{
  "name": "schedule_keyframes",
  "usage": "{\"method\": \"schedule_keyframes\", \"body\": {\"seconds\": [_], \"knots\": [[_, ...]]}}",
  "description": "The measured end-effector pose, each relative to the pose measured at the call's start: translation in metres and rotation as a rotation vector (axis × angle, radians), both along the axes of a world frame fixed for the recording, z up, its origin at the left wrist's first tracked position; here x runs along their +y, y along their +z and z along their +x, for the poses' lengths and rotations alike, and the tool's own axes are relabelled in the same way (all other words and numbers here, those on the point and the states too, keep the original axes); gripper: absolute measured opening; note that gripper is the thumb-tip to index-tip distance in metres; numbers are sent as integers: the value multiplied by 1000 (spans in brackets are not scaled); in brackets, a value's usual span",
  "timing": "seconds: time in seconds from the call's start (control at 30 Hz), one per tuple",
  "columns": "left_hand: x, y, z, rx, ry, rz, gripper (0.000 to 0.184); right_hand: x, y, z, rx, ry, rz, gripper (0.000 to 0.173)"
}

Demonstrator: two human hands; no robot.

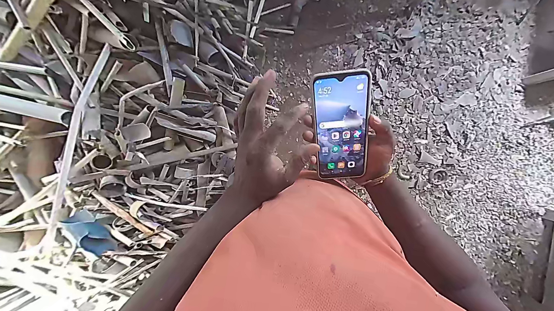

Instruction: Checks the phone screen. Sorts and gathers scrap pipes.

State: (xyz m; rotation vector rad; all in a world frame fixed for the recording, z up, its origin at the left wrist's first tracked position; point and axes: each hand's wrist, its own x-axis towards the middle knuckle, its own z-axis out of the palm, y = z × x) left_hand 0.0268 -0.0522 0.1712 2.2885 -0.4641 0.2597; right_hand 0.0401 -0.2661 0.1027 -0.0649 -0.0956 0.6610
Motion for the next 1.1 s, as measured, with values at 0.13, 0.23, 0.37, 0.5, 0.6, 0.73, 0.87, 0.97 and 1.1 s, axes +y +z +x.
{"method": "schedule_keyframes", "body": {"seconds": [0.13, 0.23, 0.37, 0.5, 0.6, 0.73, 0.87, 0.97, 1.1], "knots": [[-4, 10, 4, -44, -40, 102, 60, -1, 5, -5, -74, -45, -43, 48], [-8, 13, 11, -111, -24, 128, 67, 1, 0, -8, -66, -64, -71, 53], [-9, 17, 14, -176, -24, 113, 69, 1, 7, -16, -60, -42, -75, 57], [-10, 19, 8, -180, -29, 90, 67, -1, 15, -22, -115, -89, -63, 45], [-9, 20, 2, -158, -26, 81, 67, 1, 17, -27, -64, -74, -110, 52], [-8, 18, -2, -188, -30, 83, 65, 3, 15, -31, -62, -75, -98, 52], [-7, 18, -7, -180, -27, 82, 65, 2, 14, -36, -63, -74, -102, 49], [-6, 18, -10, -170, -13, 87, 67, 2, 12, -36, -79, -66, -79, 50], [-4, 18, -13, -199, 12, 79, 68, 4, 13, -37, -68, -71, -94, 50]]}}
